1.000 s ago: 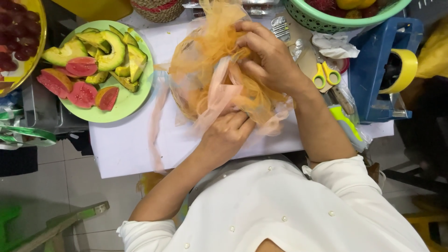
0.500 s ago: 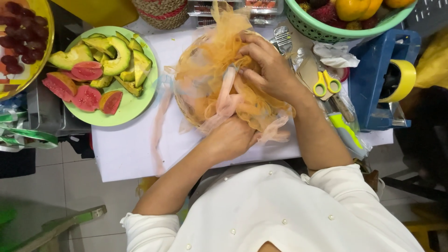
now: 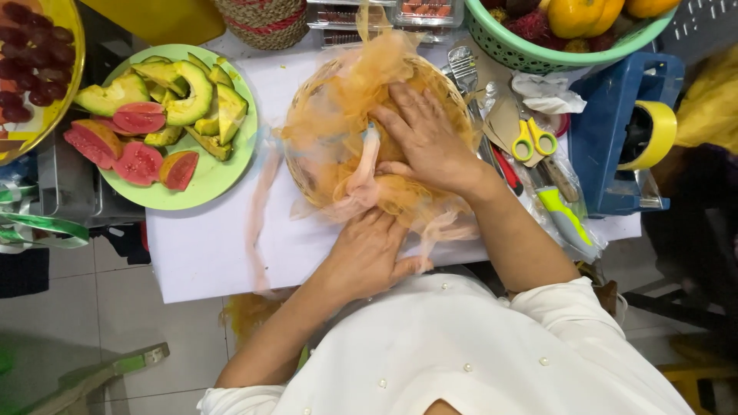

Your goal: Cutting mesh fabric with scissors and arranging it inside a small woven basket

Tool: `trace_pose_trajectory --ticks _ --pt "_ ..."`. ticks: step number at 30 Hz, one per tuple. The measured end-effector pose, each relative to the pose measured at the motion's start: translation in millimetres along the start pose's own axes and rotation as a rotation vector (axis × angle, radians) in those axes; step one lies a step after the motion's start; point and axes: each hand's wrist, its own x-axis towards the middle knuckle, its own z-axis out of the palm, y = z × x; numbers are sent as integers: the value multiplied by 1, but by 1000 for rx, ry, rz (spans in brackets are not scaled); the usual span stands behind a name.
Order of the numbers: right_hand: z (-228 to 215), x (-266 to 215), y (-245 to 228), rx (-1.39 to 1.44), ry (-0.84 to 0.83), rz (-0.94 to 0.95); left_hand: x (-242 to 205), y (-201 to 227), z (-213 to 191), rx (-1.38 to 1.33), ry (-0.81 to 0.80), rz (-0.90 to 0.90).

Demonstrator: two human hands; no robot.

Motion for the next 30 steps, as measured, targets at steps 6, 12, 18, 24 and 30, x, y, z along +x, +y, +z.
trace_pose_trajectory --ticks 6,12,18,24,30 --pt "8 4 2 -32 38 40 -1 14 -37 -81 376 54" --pt "4 3 -9 5 33 91 22 17 -52 170 519 -27" --pt "3 3 -9 74 11 214 65 -44 -49 307 254 -266" --pt "13 6 1 -164 187 178 72 -72 -59 20 141 -316" --pt "-17 4 -14 -39 90 235 76 -66 -58 4 75 -351"
